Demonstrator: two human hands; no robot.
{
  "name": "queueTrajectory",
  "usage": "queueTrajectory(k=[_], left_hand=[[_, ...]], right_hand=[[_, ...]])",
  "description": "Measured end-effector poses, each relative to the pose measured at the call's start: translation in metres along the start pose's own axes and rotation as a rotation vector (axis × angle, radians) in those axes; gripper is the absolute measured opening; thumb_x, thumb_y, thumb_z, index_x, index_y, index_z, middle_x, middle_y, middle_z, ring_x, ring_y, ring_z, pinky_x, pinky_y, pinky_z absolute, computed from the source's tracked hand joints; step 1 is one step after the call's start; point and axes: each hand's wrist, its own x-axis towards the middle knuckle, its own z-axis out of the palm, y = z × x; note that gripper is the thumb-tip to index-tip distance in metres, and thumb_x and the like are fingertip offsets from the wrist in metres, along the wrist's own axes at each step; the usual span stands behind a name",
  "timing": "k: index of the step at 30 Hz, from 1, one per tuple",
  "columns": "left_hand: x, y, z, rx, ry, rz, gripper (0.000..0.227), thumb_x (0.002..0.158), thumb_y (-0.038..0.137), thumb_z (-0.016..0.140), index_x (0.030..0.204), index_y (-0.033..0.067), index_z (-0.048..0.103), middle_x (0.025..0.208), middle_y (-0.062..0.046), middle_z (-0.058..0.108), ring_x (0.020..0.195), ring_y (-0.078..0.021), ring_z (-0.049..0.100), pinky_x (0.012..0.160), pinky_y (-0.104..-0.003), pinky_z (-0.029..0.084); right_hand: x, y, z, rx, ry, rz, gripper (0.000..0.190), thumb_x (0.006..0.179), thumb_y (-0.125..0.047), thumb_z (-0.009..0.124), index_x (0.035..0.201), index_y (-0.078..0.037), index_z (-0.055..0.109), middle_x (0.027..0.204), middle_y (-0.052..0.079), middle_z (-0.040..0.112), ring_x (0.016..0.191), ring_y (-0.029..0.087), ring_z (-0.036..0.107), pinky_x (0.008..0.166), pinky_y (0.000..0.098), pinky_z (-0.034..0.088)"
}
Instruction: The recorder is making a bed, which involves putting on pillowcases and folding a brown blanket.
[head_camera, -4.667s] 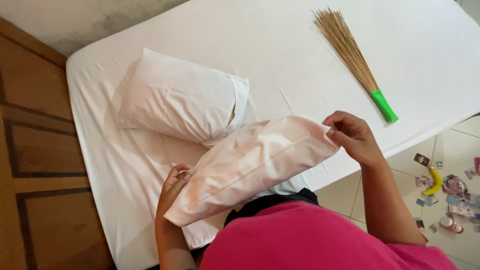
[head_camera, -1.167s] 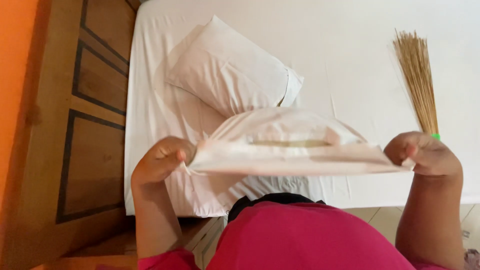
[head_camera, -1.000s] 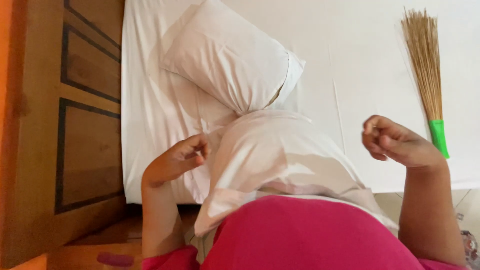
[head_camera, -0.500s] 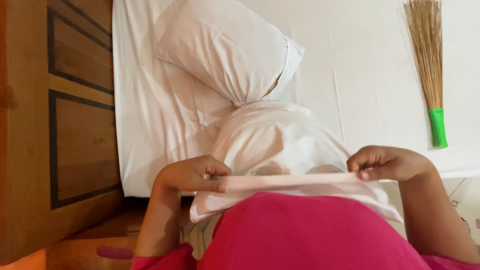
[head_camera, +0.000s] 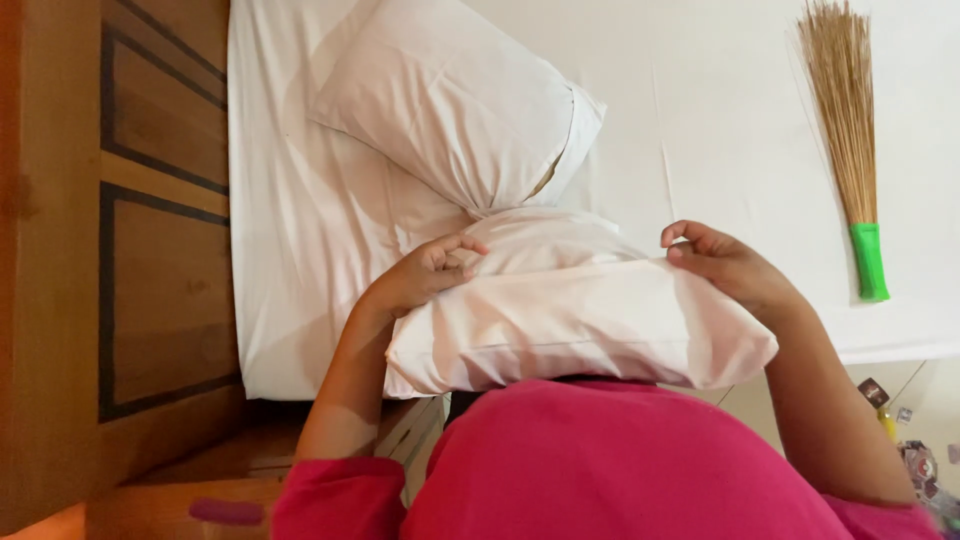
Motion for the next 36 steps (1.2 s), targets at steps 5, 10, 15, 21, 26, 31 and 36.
queueTrajectory(k=[5, 10, 15, 21, 26, 31, 36], left_hand=[[-0.002, -0.077, -0.051, 0.124, 0.299, -0.136, 0.038, 0.095, 0.016, 0.066, 0.132, 0.0124, 0.06, 0.078, 0.004, 0.06, 0.063, -0.0046, 0.051, 0.054, -0.022, 0.039], [-0.008, -0.145, -0.058, 0.858, 0.61, -0.201, 0.072, 0.079, 0.022, 0.078, 0.144, 0.0121, 0.049, 0.121, -0.018, 0.062, 0.104, -0.0323, 0.061, 0.088, -0.041, 0.051], [-0.014, -0.127, -0.022, 0.667, 0.743, -0.205, 0.072, 0.079, 0.025, 0.078, 0.144, 0.0103, 0.05, 0.122, -0.017, 0.064, 0.106, -0.0317, 0.063, 0.089, -0.04, 0.052], [-0.022, -0.118, 0.023, 0.381, 0.887, -0.2, 0.073, 0.079, 0.03, 0.079, 0.143, 0.0076, 0.052, 0.123, -0.016, 0.066, 0.108, -0.0306, 0.065, 0.092, -0.04, 0.053], [-0.039, -0.105, 0.046, 0.137, 1.021, -0.163, 0.074, 0.079, 0.034, 0.079, 0.143, 0.0054, 0.053, 0.125, -0.015, 0.068, 0.11, -0.0298, 0.066, 0.094, -0.039, 0.053], [-0.057, -0.1, 0.044, -0.101, 1.091, -0.126, 0.076, 0.078, 0.038, 0.079, 0.142, 0.0032, 0.055, 0.126, -0.014, 0.07, 0.111, -0.0289, 0.068, 0.095, -0.038, 0.054], [-0.082, -0.086, -0.014, -0.277, 1.083, -0.092, 0.078, 0.078, 0.041, 0.079, 0.141, 0.0011, 0.057, 0.127, -0.013, 0.072, 0.113, -0.0279, 0.07, 0.097, -0.037, 0.055]], right_hand=[[0.011, 0.019, -0.021, -0.483, 0.006, 0.044, 0.016, 0.099, -0.014, 0.064, 0.114, -0.01, 0.065, 0.094, 0.003, 0.064, 0.087, 0.009, 0.059, 0.078, 0.0263, 0.048], [0.056, 0.096, -0.108, -0.748, 0.344, 0.062, 0.036, 0.096, -0.013, 0.062, 0.132, -0.012, 0.06, 0.104, 0.007, 0.068, 0.094, 0.02, 0.064, 0.082, 0.0368, 0.053], [0.085, 0.176, -0.113, -0.863, 0.178, -0.281, 0.069, 0.091, -0.016, 0.061, 0.157, -0.013, 0.04, 0.12, 0.008, 0.064, 0.106, 0.02, 0.06, 0.094, 0.0336, 0.051], [0.11, 0.167, -0.088, -0.771, 0.063, -0.246, 0.064, 0.093, -0.021, 0.06, 0.153, -0.008, 0.042, 0.128, 0.011, 0.062, 0.114, 0.023, 0.058, 0.098, 0.0356, 0.05], [0.142, 0.142, -0.055, -0.706, -0.062, -0.217, 0.062, 0.094, -0.026, 0.059, 0.151, -0.005, 0.044, 0.134, 0.014, 0.06, 0.12, 0.025, 0.057, 0.101, 0.0374, 0.048], [0.173, 0.132, -0.017, -0.623, -0.142, -0.15, 0.061, 0.096, -0.031, 0.058, 0.148, -0.001, 0.046, 0.141, 0.017, 0.058, 0.126, 0.027, 0.056, 0.105, 0.0392, 0.047], [0.229, 0.184, 0.021, -0.462, -0.129, -0.042, 0.06, 0.1, -0.036, 0.05, 0.146, 0.002, 0.048, 0.144, 0.02, 0.059, 0.13, 0.03, 0.057, 0.107, 0.0406, 0.047]])
